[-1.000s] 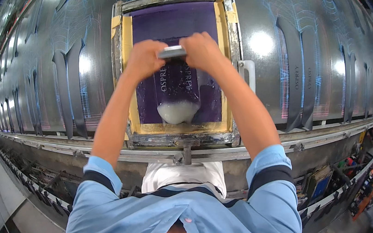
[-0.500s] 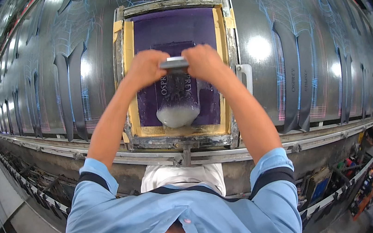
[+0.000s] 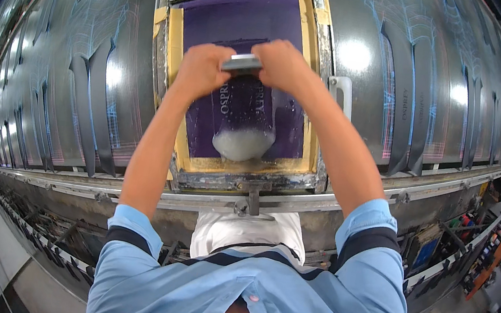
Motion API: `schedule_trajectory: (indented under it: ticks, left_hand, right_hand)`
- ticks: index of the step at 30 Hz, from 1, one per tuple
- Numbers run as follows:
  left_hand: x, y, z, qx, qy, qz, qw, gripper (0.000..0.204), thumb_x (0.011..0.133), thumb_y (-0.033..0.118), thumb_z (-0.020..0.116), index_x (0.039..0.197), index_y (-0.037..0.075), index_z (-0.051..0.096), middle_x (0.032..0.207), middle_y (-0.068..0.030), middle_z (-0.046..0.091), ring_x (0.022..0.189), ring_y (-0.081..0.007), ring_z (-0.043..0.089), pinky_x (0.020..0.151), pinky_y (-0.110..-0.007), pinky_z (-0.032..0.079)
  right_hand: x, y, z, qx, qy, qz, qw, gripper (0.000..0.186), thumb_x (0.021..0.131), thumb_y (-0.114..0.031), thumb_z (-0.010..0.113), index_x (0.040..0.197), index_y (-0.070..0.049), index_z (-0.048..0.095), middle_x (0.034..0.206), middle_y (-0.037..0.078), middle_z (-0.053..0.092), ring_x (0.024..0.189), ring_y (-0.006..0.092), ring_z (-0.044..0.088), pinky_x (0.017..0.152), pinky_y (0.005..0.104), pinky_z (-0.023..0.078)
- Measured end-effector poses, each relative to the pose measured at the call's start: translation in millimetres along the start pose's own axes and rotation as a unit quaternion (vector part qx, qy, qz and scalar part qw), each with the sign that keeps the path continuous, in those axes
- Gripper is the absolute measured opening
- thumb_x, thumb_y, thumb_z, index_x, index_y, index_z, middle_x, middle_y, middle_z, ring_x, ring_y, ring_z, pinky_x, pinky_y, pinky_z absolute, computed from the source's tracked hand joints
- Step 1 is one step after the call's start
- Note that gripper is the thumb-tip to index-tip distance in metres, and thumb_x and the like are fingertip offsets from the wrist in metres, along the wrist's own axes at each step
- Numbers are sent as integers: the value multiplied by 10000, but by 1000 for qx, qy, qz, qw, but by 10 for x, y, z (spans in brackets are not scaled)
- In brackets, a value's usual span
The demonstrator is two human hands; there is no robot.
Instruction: The person uses a squeegee to repeatedly pull purple ink across a screen-printing frame mounted on a rack of Osprey-branded items. The person maintains consistent pressure and angle while working the ink through the mesh in a continuous back-and-forth motion.
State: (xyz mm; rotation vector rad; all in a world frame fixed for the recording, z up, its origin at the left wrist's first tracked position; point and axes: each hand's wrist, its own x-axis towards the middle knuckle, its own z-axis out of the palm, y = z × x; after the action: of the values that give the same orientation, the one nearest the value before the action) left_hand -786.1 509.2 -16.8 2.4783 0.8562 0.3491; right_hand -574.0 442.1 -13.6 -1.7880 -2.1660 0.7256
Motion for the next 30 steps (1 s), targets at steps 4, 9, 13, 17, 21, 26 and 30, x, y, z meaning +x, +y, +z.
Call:
schedule_trajectory:
  ticks: [4, 9, 13, 17, 21, 26, 30]
  left_hand:
    - [-999, 452, 321, -10, 8, 24, 1000, 213, 669, 55, 734, 856, 150, 698, 816, -38, 693, 798, -282, 654, 715, -414, 495]
    - [-1184, 754, 240, 48, 11, 16, 999, 381, 690, 112, 806, 1063, 124, 726, 946, -23, 708, 911, -245, 636, 789, -392, 459]
    - [-1210, 816, 236, 61, -19, -7, 998, 463, 718, 145, 828, 1164, 128, 710, 1012, -34, 703, 962, -240, 629, 837, -403, 448]
    - [-1398, 809, 339, 80, 5, 13, 997, 448, 685, 126, 822, 1121, 126, 718, 1023, -20, 706, 959, -229, 635, 839, -398, 447]
    - [-1536, 798, 336, 68, 49, 4, 997, 401, 642, 46, 766, 1033, 128, 728, 1015, -2, 705, 950, -221, 633, 826, -394, 446]
    - [-1669, 803, -54, 37, 107, -8, 993, 412, 636, 11, 730, 1037, 104, 722, 1015, -18, 706, 959, -232, 634, 823, -395, 449]
    - [-2028, 142, -560, 21, 112, -19, 993, 376, 647, -5, 718, 1017, 59, 739, 1044, -76, 749, 955, -296, 689, 851, -431, 518]
  right_hand:
    - [-1023, -417, 617, -6, 90, -49, 995, 161, 707, 7, 667, 859, -48, 658, 833, 139, 677, 913, 349, 661, 879, 453, 492]
    - [-1260, -499, 337, 80, 131, 11, 988, 367, 786, -342, 852, 978, -54, 733, 984, 137, 726, 1022, 340, 664, 933, 443, 498]
    - [-1198, 259, -24, -42, 383, 218, 897, 330, 924, -334, 741, 1100, -54, 743, 1092, 189, 743, 1073, 351, 677, 941, 447, 505]
    - [-1221, 790, 260, 119, 309, 409, 851, 314, 982, -330, 668, 1057, -30, 723, 1018, 216, 744, 978, 378, 703, 861, 452, 513]
    - [-1188, 838, 282, 134, 323, 346, 871, 333, 1000, -356, 654, 1010, -25, 682, 784, 157, 691, 751, 249, 626, 742, 415, 488]
    - [-1079, 170, -325, 168, 296, 369, 865, 343, 1011, -366, 649, 989, -24, 666, 768, 117, 684, 739, 190, 607, 725, 374, 483]
    - [-583, -459, 414, 234, 342, 343, 843, 350, 1035, -398, 600, 1092, -60, 671, 888, 118, 710, 836, 223, 664, 782, 401, 516]
